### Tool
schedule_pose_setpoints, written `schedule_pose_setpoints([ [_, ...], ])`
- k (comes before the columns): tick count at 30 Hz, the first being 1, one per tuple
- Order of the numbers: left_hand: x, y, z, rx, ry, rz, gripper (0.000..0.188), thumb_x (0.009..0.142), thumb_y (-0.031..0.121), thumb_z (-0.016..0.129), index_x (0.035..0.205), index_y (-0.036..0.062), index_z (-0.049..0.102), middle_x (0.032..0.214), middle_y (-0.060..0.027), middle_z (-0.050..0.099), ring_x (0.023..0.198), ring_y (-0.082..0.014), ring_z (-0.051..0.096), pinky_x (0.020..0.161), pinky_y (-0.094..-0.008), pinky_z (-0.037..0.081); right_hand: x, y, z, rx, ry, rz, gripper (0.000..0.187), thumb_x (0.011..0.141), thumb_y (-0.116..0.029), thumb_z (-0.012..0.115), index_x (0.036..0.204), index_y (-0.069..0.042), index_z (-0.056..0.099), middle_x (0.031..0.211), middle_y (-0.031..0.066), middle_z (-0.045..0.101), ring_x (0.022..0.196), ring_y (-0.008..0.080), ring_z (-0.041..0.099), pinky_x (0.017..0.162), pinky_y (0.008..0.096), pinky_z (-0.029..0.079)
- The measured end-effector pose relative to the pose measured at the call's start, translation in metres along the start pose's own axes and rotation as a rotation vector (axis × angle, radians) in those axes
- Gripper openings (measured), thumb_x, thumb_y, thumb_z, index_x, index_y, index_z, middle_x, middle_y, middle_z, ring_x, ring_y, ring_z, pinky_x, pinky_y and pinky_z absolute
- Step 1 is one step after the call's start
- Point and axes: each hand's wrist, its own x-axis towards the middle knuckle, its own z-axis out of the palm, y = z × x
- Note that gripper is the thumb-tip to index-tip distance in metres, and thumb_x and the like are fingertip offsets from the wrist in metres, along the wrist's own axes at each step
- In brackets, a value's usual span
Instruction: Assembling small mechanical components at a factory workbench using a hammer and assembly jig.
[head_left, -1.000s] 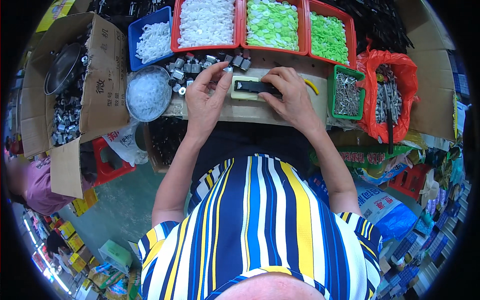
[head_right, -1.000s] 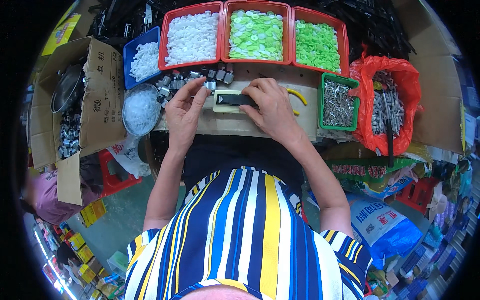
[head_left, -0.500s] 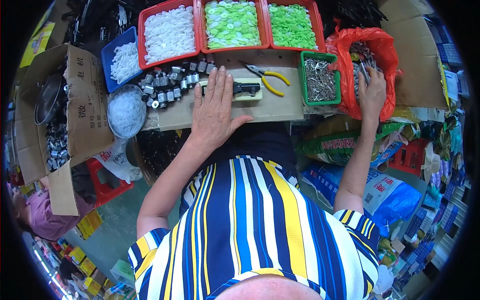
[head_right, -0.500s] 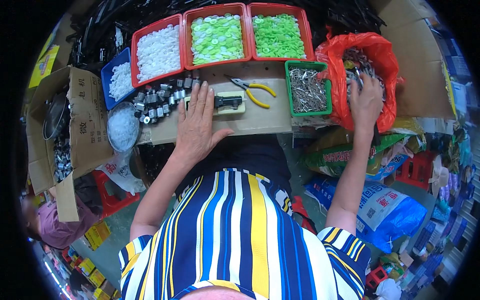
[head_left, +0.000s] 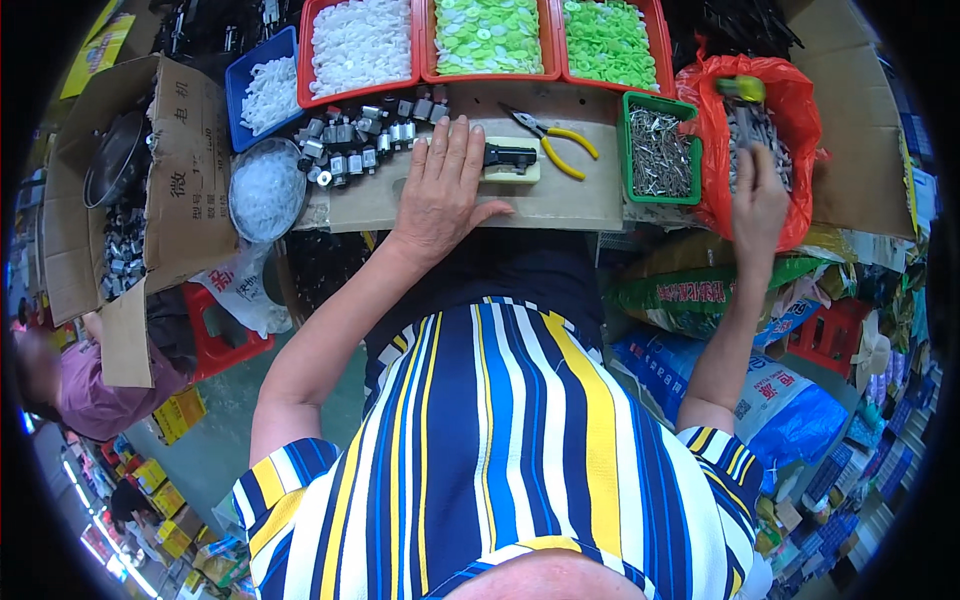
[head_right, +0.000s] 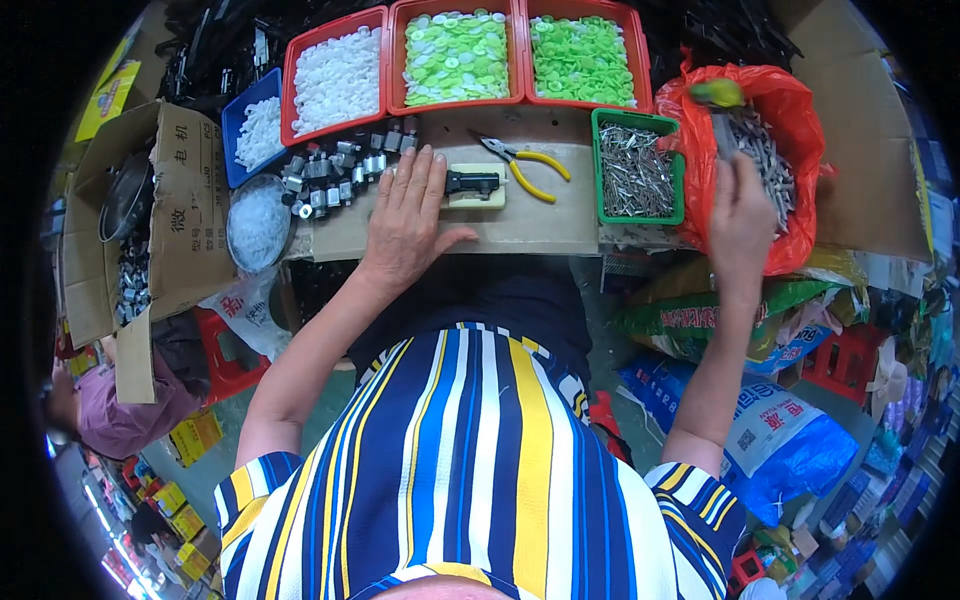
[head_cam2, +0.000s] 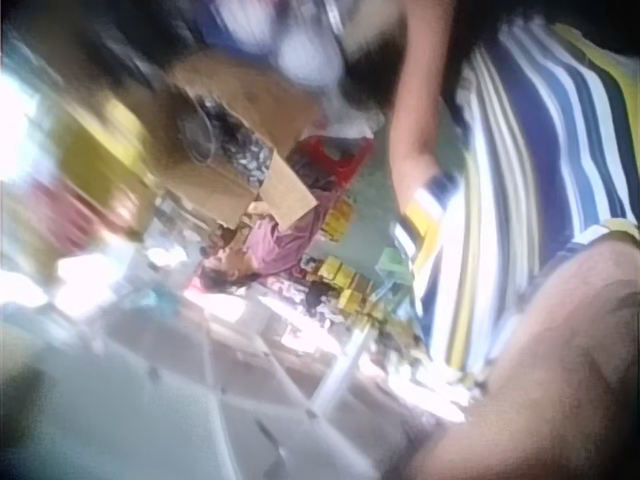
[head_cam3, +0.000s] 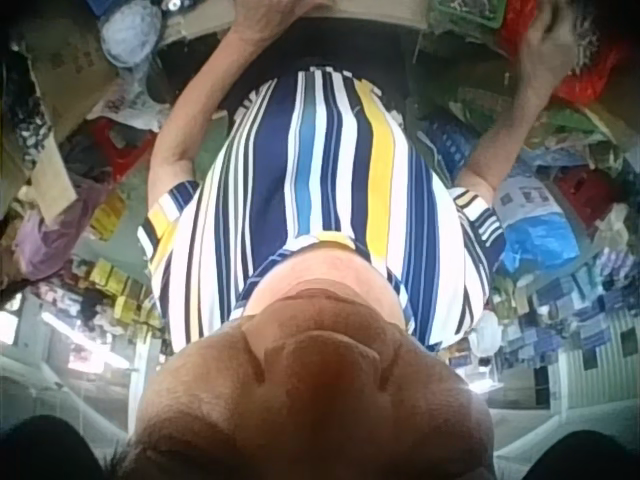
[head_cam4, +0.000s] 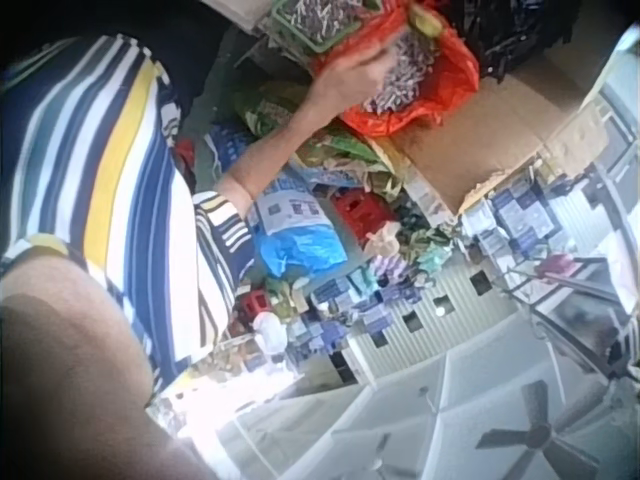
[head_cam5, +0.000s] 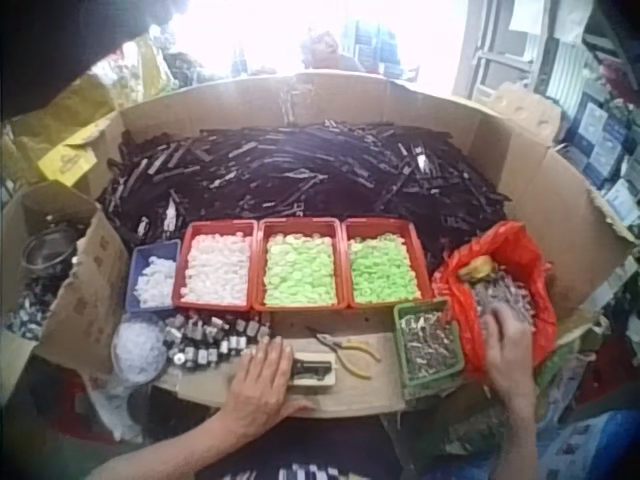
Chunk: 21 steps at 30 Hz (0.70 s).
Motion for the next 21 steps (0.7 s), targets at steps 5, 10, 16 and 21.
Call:
schedule_pose_setpoints([
  [5,0.001,-0.001,-0.002,0.016,0.012,0.011,0.095,0.074,0.060,0.068,0.138,-0.0062,0.043,0.139,-0.0245,0.048,0.132,-0.0387,0.044,0.110,-0.0483,0.034,-0.039,-0.087,0.036,0.379,-0.264,-0.277,0.025,0.095,-0.010,0.057,0.117,0.001,0.059,0.098,0.0248,0.065,0.085,0.0414,0.064,0.072,0.0456,0.051],
  [10,0.004,0.001,-0.001,0.010,0.056,0.023,0.096,0.073,0.062,0.068,0.136,-0.0068,0.045,0.135,-0.0252,0.050,0.128,-0.0394,0.047,0.108,-0.0486,0.036,-0.046,-0.118,0.047,0.268,-0.485,-0.290,0.026,0.093,-0.007,0.058,0.117,0.001,0.057,0.094,0.0219,0.064,0.082,0.0393,0.064,0.070,0.0456,0.051],
  [16,0.001,0.000,0.003,0.019,0.098,0.015,0.095,0.073,0.063,0.067,0.134,-0.0067,0.047,0.133,-0.0253,0.052,0.126,-0.0399,0.049,0.107,-0.0490,0.037,-0.042,-0.136,0.023,0.340,-0.094,-0.453,0.032,0.091,-0.007,0.060,0.123,-0.002,0.056,0.086,0.0173,0.063,0.076,0.0354,0.064,0.064,0.0428,0.050],
  [21,0.002,0.000,0.005,0.014,0.112,0.022,0.093,0.074,0.063,0.066,0.133,-0.0065,0.048,0.133,-0.0249,0.052,0.126,-0.0399,0.049,0.106,-0.0491,0.038,-0.052,-0.125,0.039,0.123,-0.447,-0.329,0.036,0.093,-0.012,0.059,0.128,-0.005,0.052,0.082,0.0181,0.062,0.073,0.0375,0.064,0.062,0.0445,0.051],
])
